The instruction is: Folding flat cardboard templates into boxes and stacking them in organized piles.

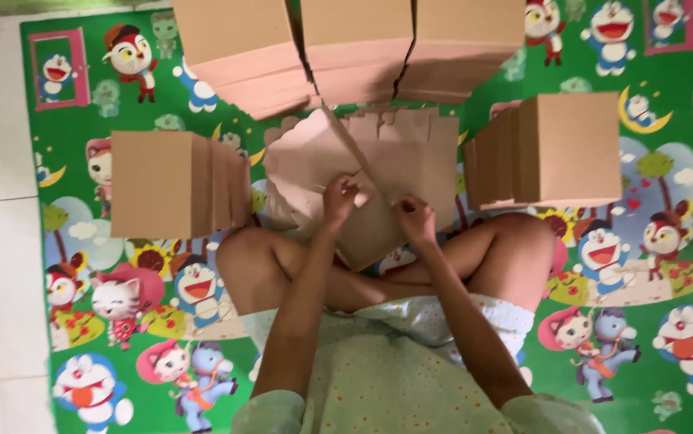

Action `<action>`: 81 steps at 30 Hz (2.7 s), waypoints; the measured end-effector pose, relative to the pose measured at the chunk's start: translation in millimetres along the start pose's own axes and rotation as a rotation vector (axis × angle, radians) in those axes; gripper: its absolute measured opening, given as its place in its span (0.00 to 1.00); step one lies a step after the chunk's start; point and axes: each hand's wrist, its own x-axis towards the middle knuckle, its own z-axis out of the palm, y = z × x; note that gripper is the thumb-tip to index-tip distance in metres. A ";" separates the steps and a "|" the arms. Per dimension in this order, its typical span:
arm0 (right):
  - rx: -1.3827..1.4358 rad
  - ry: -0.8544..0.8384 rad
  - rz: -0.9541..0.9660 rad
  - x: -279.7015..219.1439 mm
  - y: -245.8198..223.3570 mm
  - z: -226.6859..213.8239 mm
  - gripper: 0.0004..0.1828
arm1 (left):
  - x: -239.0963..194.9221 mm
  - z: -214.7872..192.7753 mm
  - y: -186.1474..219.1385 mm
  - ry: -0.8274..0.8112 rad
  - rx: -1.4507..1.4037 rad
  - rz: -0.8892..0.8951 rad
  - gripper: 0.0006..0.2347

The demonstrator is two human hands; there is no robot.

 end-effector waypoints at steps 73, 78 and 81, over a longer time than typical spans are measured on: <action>-0.426 -0.495 0.063 33.5 -14.9 -8.1 0.17 | -243.9 -75.2 93.9 -0.060 -0.712 -0.213 0.14; -0.102 -0.522 0.013 4.3 7.6 -35.9 0.23 | -225.8 -102.9 91.0 0.054 -0.667 -0.267 0.13; -0.561 -0.410 -0.004 1.7 35.9 -26.8 0.13 | -210.3 -105.3 101.7 0.138 -0.813 -0.190 0.11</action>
